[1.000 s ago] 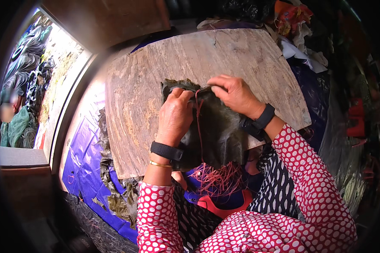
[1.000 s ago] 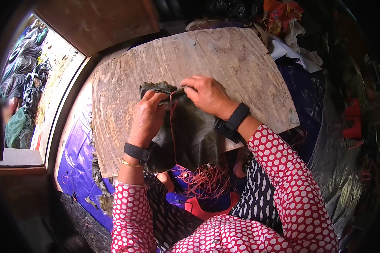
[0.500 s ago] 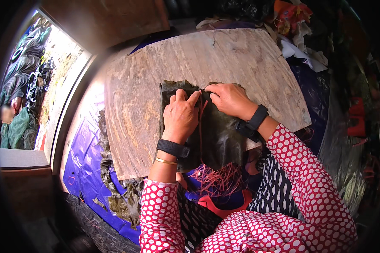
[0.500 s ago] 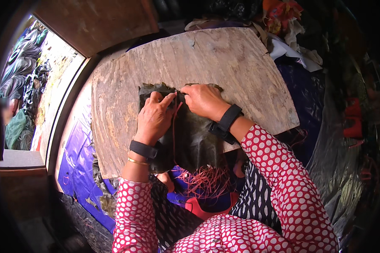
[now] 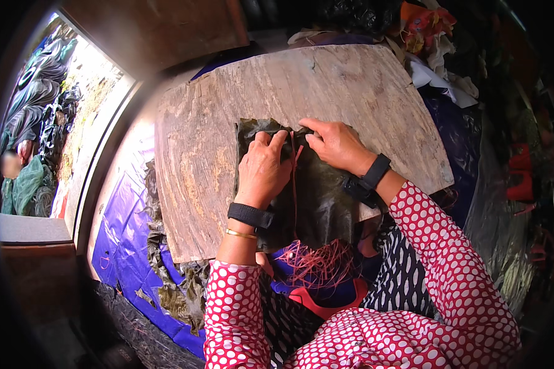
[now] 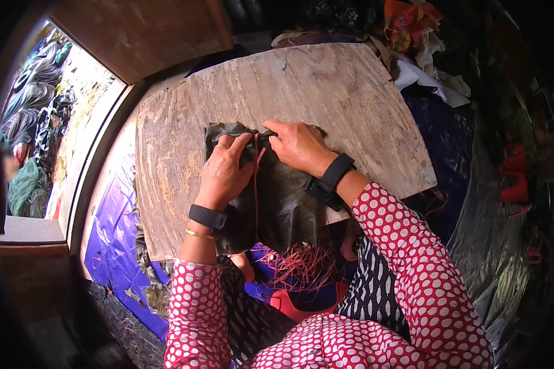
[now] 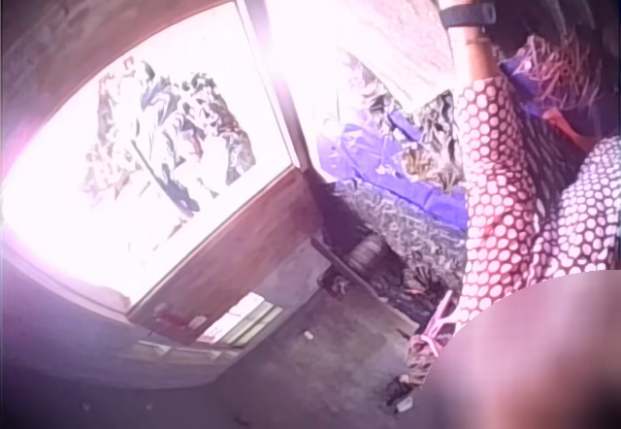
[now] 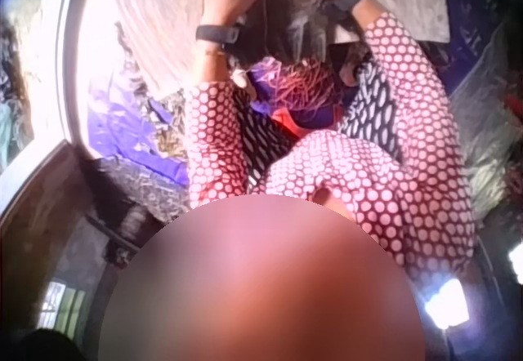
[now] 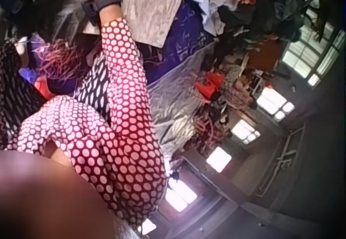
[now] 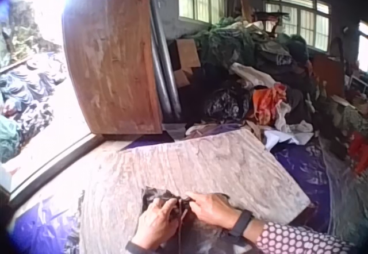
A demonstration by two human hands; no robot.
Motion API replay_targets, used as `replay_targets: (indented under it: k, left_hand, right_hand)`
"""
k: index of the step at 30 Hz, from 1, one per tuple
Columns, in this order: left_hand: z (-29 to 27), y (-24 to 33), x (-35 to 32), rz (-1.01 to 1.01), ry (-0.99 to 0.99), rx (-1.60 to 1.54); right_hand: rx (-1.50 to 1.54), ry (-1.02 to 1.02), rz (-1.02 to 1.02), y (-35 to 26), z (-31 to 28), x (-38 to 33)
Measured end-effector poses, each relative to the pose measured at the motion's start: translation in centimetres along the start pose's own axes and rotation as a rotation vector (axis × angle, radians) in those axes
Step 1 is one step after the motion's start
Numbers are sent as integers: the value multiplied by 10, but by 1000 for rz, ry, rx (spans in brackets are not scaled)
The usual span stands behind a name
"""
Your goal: The recorder is shown wrapping food or materials in large green leaves and securing them with red string.
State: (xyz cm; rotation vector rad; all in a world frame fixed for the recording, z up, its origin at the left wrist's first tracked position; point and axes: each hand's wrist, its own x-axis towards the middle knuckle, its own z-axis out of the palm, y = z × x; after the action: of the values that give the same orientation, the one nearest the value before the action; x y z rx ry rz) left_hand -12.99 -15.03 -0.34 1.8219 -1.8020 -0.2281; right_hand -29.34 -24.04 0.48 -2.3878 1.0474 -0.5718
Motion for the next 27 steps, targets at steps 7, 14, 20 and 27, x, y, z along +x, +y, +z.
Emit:
replay_targets:
  k: [7, 14, 20, 27]
  left_hand:
    - [-6, 7, -6, 36, 0, 34]
    - [-13, -6, -14, 44, -35, -161]
    - [-44, -22, -34, -148, -39, -493]
    - [-48, -4, -63, -154, -364, -434]
  right_hand:
    - [63, -68, -70, 6, 7, 1]
    - [148, -148, 75, 5, 1, 5]
    - [320, -98, 41, 2, -2, 7]
    - [232, -38, 13, -1, -4, 1]
